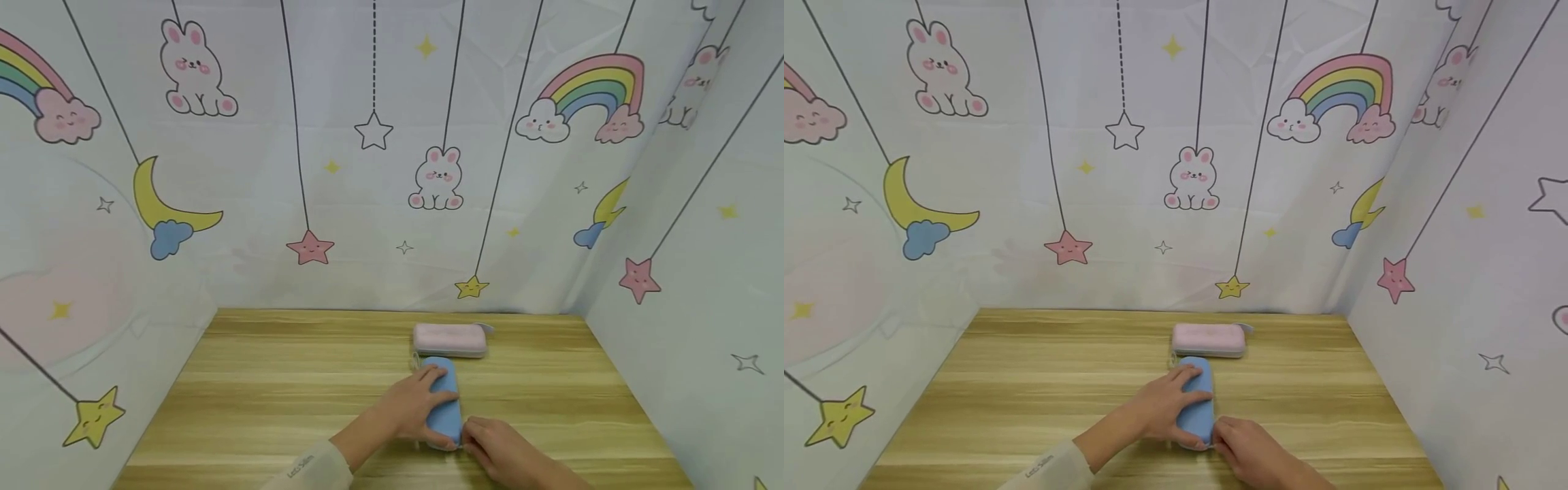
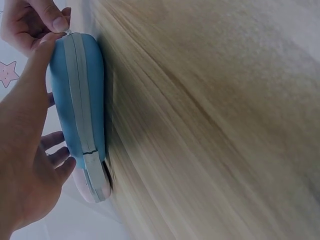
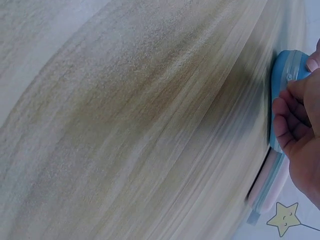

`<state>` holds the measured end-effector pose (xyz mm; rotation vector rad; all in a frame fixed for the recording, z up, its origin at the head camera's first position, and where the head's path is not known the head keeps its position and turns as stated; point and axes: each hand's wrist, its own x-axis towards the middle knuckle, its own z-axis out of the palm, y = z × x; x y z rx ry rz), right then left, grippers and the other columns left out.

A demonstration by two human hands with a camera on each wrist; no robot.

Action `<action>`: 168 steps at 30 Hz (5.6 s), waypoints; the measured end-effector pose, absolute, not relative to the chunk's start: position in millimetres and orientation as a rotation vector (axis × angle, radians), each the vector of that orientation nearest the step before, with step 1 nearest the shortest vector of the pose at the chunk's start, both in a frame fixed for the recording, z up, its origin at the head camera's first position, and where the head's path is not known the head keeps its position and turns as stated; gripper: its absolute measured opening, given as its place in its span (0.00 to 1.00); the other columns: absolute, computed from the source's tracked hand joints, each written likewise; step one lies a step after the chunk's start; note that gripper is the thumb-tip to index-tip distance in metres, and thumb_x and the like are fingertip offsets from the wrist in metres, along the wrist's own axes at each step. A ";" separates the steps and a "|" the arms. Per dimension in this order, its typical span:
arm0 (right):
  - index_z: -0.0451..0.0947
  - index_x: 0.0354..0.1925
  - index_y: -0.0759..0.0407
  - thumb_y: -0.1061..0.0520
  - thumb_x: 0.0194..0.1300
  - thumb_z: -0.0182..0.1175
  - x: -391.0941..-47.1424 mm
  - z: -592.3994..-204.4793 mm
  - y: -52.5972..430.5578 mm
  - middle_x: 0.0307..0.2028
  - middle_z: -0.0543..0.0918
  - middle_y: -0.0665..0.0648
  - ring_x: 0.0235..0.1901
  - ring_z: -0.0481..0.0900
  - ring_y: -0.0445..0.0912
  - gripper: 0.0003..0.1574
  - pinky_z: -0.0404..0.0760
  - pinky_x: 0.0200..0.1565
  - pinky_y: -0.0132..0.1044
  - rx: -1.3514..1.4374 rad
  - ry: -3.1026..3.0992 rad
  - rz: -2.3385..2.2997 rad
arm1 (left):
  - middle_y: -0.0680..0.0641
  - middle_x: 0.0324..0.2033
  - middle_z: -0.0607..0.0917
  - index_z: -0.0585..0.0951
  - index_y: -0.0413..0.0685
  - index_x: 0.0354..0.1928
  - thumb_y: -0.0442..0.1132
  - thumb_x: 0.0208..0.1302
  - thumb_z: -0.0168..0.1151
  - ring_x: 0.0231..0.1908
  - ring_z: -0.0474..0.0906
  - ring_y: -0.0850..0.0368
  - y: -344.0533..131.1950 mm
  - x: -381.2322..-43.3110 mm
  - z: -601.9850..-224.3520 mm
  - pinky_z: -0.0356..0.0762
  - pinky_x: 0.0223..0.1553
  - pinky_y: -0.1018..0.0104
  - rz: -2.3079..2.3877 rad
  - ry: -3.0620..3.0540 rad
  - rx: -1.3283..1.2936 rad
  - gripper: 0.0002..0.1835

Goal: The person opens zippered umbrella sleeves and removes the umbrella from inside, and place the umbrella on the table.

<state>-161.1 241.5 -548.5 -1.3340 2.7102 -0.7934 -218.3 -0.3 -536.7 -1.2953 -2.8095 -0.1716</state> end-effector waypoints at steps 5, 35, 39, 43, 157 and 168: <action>0.74 0.37 0.48 0.59 0.72 0.59 -163.4 -548.8 244.0 0.31 0.75 0.41 0.28 0.69 0.28 0.05 0.73 0.30 0.24 -1.306 2.709 -0.774 | 0.47 0.73 0.61 0.70 0.69 0.71 0.85 0.53 0.41 0.73 0.54 0.48 -3.6 -219.7 -538.3 0.60 0.70 0.54 -0.121 -2.748 -1.308 0.48; 0.76 0.37 0.48 0.61 0.69 0.61 -181.0 -554.6 258.2 0.32 0.75 0.40 0.29 0.70 0.30 0.07 0.74 0.29 0.27 -1.187 2.869 -0.721 | 0.52 0.70 0.67 0.67 0.65 0.73 0.81 0.60 0.37 0.72 0.59 0.50 -29.7 -228.6 -539.0 0.63 0.67 0.48 -0.075 -2.746 -1.271 0.46; 0.76 0.37 0.49 0.62 0.68 0.62 -186.1 -557.0 261.3 0.32 0.76 0.40 0.30 0.71 0.30 0.08 0.76 0.31 0.29 -1.189 2.911 -0.715 | 0.52 0.70 0.68 0.65 0.63 0.74 0.80 0.61 0.40 0.70 0.61 0.49 -34.2 -229.5 -539.6 0.65 0.66 0.49 -0.043 -2.709 -1.266 0.45; 0.76 0.37 0.51 0.65 0.66 0.63 -192.5 -559.3 264.4 0.32 0.75 0.41 0.30 0.71 0.30 0.09 0.76 0.31 0.29 -1.201 2.964 -0.707 | 0.52 0.69 0.68 0.64 0.62 0.74 0.78 0.61 0.46 0.70 0.62 0.50 -37.0 -229.2 -540.3 0.66 0.66 0.50 -0.021 -2.702 -1.259 0.45; 0.76 0.35 0.52 0.64 0.64 0.65 -206.1 -556.2 269.9 0.31 0.75 0.41 0.28 0.68 0.31 0.09 0.74 0.30 0.30 -1.152 3.075 -0.634 | 0.55 0.57 0.77 0.75 0.60 0.65 0.62 0.64 0.62 0.56 0.75 0.57 -32.3 -237.2 -543.9 0.77 0.54 0.60 -0.305 -2.810 -1.032 0.30; 0.76 0.36 0.52 0.64 0.64 0.65 -201.4 -563.0 266.8 0.31 0.76 0.41 0.29 0.70 0.30 0.09 0.74 0.29 0.29 -1.187 3.092 -0.664 | 0.55 0.57 0.77 0.75 0.60 0.66 0.63 0.64 0.62 0.56 0.75 0.57 -32.9 -238.1 -545.6 0.76 0.55 0.60 -0.301 -2.805 -1.032 0.31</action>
